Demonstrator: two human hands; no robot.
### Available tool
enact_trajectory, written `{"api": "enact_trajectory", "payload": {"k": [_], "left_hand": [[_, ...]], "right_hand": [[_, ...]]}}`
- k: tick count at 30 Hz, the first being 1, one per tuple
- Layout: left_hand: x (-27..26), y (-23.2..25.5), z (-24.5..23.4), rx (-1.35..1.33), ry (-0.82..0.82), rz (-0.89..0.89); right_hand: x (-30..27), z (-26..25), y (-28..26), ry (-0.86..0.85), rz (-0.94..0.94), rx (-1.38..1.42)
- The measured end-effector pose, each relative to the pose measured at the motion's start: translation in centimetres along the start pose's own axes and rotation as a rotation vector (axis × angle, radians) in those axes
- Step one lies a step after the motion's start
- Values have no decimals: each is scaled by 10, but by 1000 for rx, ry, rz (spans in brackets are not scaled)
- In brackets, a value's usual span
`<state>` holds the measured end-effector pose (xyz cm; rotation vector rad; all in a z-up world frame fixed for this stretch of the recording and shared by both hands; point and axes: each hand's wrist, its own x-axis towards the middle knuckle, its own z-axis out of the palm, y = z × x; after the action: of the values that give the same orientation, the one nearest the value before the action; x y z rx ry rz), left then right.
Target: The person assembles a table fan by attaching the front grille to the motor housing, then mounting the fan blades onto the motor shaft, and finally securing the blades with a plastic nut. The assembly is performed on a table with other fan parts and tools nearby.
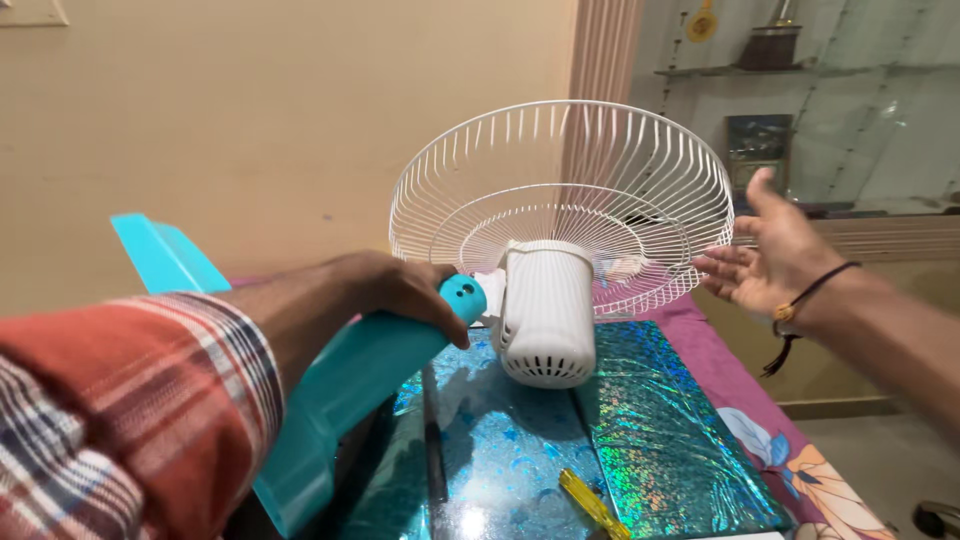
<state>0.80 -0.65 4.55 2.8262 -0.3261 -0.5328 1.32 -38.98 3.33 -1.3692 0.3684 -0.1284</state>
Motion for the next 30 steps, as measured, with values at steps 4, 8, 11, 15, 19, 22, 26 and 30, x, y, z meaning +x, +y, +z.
{"api": "enact_trajectory", "payload": {"k": [4,8,11,15,19,22,26,30], "left_hand": [[5,-8,6,-33,6,17],[14,-1,3,-3,-35,-77],[14,-1,3,24,-43,-85],[17,-2,4,155,34,-27],[17,-8,12,152,65,-39],[24,-6,19,186,73,-64],[35,-10,27,147,93,-8],[34,-9,28,90,98,24]], "right_hand": [[-14,37,32,11,-147,-14],[-22,62,66,273,-196,-367],[-30,78,86,170,-154,-441],[-42,102,114,-135,54,-485],[-53,121,122,-166,99,-622],[-52,125,119,-133,42,-609],[-38,124,119,-213,-11,-650],[-29,116,119,-206,-3,-635]]}}
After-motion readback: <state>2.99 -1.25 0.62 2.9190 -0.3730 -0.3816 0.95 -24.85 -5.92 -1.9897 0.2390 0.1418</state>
